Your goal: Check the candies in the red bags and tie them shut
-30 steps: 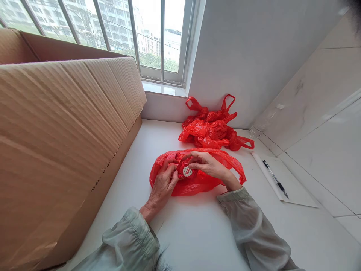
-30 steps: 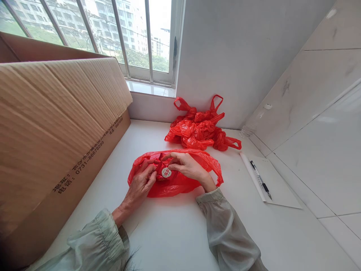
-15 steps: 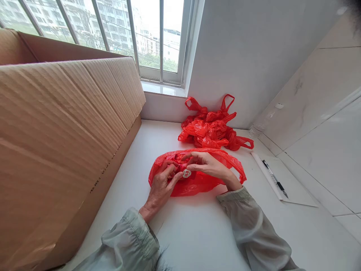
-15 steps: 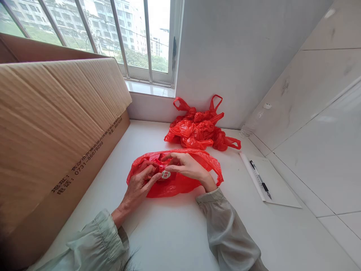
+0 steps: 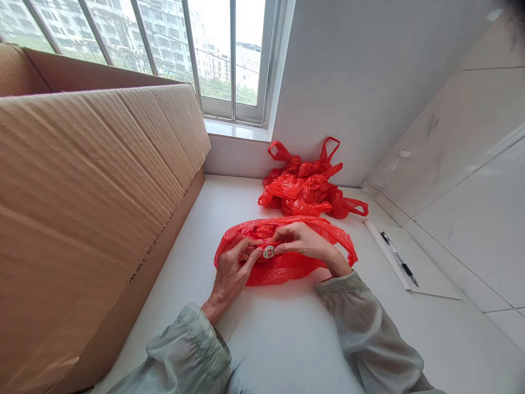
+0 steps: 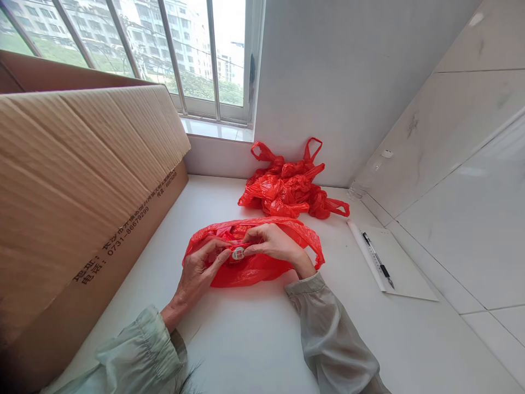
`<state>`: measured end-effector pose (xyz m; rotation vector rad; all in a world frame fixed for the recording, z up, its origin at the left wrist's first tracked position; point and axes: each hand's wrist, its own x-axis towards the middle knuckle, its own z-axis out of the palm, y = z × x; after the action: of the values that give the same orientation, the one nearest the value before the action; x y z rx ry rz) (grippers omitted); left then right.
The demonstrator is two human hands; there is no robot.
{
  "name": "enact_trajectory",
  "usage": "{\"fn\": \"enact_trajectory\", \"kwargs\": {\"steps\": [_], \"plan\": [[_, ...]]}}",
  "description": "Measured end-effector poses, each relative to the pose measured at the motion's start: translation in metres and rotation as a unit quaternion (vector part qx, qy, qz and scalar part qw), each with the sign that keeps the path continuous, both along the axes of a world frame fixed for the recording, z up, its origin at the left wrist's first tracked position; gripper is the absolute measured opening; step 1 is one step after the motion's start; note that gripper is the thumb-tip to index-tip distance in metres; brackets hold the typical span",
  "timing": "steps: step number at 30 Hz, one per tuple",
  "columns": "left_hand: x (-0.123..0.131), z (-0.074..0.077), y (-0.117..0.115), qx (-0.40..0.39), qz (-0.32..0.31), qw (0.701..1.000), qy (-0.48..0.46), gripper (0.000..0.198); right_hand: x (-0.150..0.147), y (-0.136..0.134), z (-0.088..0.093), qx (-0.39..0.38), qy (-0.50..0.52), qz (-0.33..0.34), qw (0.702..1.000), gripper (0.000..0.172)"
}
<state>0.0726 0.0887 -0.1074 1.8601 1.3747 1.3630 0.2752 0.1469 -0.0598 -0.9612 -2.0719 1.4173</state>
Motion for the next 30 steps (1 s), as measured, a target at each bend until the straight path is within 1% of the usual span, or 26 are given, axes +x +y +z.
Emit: {"fn": "enact_trajectory", "kwargs": {"steps": [4,6,10,12,18,20,24,26,27,28,30], "plan": [[-0.001,-0.001,0.001,0.002,0.001,1.000,-0.010,0.020,0.000,0.001,-0.003,-0.012,0.006,-0.003,1.000,0.016],[-0.001,-0.003,0.001,0.010,0.021,1.000,-0.007,0.021,-0.001,0.003,-0.005,-0.012,0.006,-0.004,1.000,0.016],[-0.001,-0.005,0.001,0.037,0.083,0.996,0.020,0.021,-0.003,0.005,-0.007,-0.018,0.002,-0.018,1.000,0.019],[0.000,-0.004,0.001,0.041,0.098,0.994,0.034,0.022,-0.002,0.005,-0.007,-0.018,-0.004,-0.024,1.000,0.021],[0.003,-0.001,0.000,0.087,0.102,0.990,0.052,0.020,-0.003,0.003,-0.001,0.037,-0.049,-0.032,0.998,0.019],[0.004,0.000,-0.001,0.092,0.105,0.989,0.051,0.021,-0.005,0.001,0.001,0.032,-0.047,-0.034,0.998,0.020],[0.004,0.000,-0.002,0.099,0.108,0.988,0.055,0.022,-0.008,-0.001,0.001,-0.001,-0.016,-0.041,0.999,0.020],[0.003,-0.003,-0.003,0.118,0.099,0.985,0.073,0.016,-0.005,0.003,-0.001,0.017,-0.019,-0.072,0.997,0.019],[0.002,-0.005,-0.003,0.130,0.096,0.983,0.086,0.015,-0.003,0.005,-0.003,0.044,-0.031,-0.107,0.993,0.019],[0.002,-0.007,-0.003,0.143,0.095,0.980,0.102,0.016,0.000,0.007,-0.004,0.081,-0.051,-0.153,0.983,0.018],[0.001,-0.012,-0.003,0.162,0.088,0.973,0.136,0.023,0.006,0.012,-0.006,0.162,-0.110,-0.250,0.948,0.017]]}}
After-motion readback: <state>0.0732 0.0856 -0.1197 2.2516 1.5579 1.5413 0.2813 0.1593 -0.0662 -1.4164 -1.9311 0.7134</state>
